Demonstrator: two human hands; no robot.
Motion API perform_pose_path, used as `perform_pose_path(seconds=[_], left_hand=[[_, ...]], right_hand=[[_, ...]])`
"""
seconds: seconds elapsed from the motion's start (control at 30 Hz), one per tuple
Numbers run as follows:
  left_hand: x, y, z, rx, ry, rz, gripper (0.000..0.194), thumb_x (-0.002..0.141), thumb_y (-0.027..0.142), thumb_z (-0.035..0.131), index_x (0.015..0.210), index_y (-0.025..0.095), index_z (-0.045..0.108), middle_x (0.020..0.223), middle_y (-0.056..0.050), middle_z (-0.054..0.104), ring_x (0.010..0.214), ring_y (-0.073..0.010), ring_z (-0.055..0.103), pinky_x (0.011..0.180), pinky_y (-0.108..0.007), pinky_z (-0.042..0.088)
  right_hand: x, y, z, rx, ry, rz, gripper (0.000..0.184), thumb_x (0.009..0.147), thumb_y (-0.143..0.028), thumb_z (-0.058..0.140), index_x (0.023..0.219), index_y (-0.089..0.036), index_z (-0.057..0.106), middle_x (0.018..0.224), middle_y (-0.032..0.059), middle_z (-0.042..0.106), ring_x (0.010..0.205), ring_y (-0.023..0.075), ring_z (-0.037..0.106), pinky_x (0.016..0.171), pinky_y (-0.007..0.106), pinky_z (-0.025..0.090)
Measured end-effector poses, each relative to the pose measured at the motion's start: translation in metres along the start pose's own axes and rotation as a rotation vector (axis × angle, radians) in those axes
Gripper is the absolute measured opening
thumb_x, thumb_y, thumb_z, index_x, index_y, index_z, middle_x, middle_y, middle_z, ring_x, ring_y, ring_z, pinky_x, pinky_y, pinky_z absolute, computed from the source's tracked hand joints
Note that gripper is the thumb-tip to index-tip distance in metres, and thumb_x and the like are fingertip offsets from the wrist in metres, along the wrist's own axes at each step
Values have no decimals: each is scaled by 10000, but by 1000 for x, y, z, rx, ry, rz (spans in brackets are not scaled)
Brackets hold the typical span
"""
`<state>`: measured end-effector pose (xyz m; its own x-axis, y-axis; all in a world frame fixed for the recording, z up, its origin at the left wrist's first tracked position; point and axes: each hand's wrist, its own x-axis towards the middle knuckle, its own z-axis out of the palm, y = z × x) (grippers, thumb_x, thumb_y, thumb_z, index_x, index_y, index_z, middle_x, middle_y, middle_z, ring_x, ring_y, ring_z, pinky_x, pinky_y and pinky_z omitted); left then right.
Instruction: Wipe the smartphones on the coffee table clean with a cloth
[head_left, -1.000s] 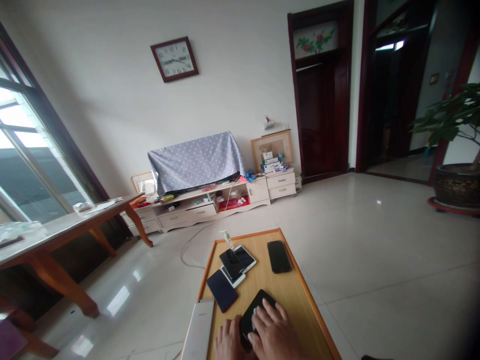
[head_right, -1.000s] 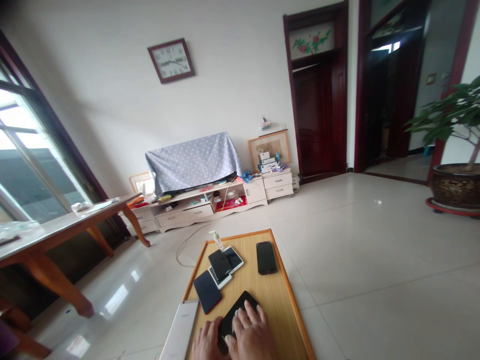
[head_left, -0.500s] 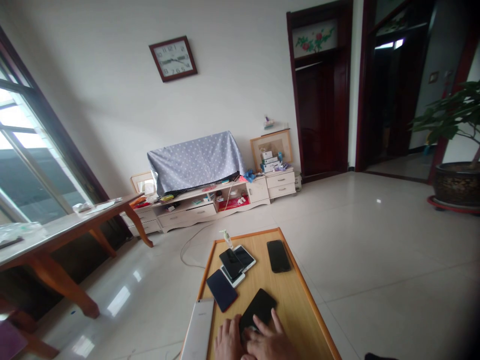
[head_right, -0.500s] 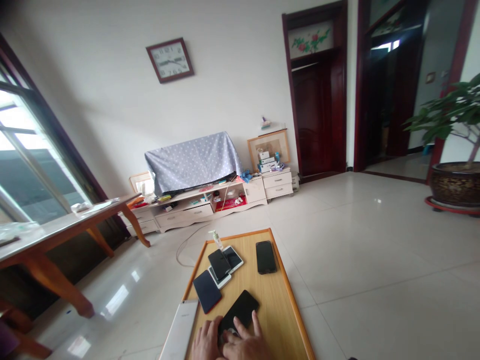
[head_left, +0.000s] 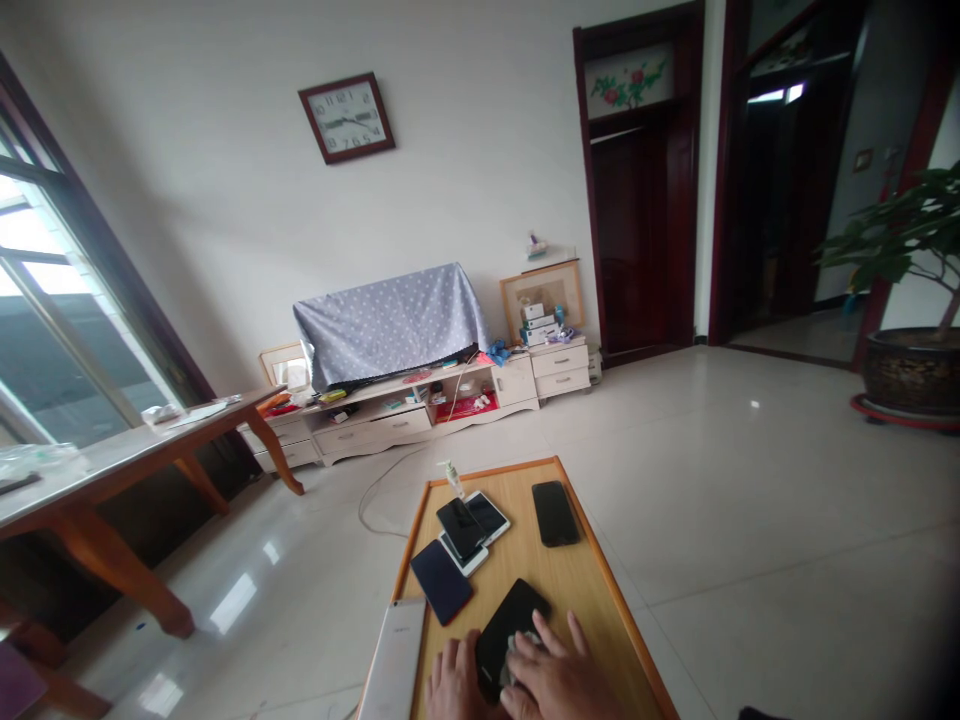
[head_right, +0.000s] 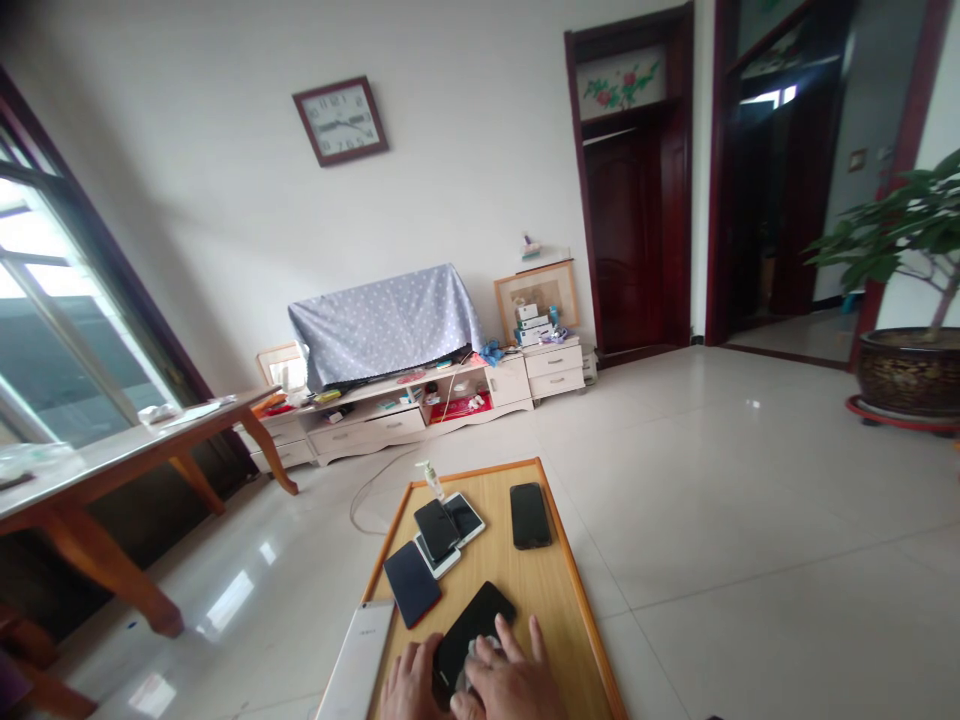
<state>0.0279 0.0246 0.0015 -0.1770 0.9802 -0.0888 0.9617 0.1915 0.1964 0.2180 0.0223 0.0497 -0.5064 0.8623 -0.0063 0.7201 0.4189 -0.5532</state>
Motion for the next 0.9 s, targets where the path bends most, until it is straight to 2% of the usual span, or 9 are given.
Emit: perform_pose_path(seconds=[0.1,0.27,0.4,0.47,0.57,0.63,0.73,0.83,0.9], left_hand=[[1,-2,0,16,-22,-14,641,758,286,584,1398,279,534,1346,-66,614,1259,-251,551,1027,-339,421],[-3,3,2,-20,51,31,765,728,552,634,1389,179,536,1327,-136,609,1258,-317,549,1042,-413,431],[-2,3,5,-20,62,31,763,712,567,645,1377,206,545,1306,-122,622,1246,-307,560,1046,-398,424],[1,0,6,0,43,20,735,720,506,650,1389,226,536,1329,-109,613,1260,-293,553,1045,-375,420],[4,-3,7,28,-5,-4,681,739,383,625,1402,263,525,1353,-81,608,1277,-264,545,1049,-339,410],[5,-3,7,36,-15,-15,666,745,346,615,1401,281,524,1358,-68,607,1279,-253,543,1055,-327,402],[2,-1,7,29,17,-5,684,743,394,630,1405,260,520,1355,-85,606,1277,-265,543,1049,-340,412],[-2,2,6,-5,58,20,752,739,566,631,1400,221,526,1350,-118,604,1274,-298,547,1045,-379,425],[-3,2,6,-20,67,26,794,723,619,638,1395,209,533,1343,-128,607,1269,-310,550,1046,-396,426]], right_hand=[[-1,-5,2,20,-68,-27,370,971,-543,533,1279,-392,672,1464,31,582,1449,427,362,1150,775,153],[-1,16,-5,-48,128,86,413,1020,-541,409,1263,-366,692,1419,37,624,1439,406,399,1167,751,119],[1,25,-3,-79,193,160,486,1029,-546,363,1324,-307,668,1431,75,610,1447,394,392,1193,715,93],[2,17,4,-44,133,115,476,1018,-548,395,1349,-316,647,1465,69,577,1461,387,370,1196,712,104],[4,3,18,19,-31,34,473,984,-557,475,1352,-312,645,1509,81,520,1453,397,379,1191,716,139],[5,0,24,46,-65,9,481,981,-549,484,1360,-297,640,1515,96,505,1437,385,412,1203,690,147],[8,10,23,37,37,0,486,1010,-529,430,1386,-286,620,1494,102,536,1415,344,457,1229,640,125],[13,24,15,-29,161,72,519,1035,-525,360,1397,-252,613,1487,126,545,1423,332,450,1234,631,99],[15,27,11,-55,202,123,533,1040,-528,335,1396,-247,614,1492,131,537,1443,337,420,1230,644,92]])
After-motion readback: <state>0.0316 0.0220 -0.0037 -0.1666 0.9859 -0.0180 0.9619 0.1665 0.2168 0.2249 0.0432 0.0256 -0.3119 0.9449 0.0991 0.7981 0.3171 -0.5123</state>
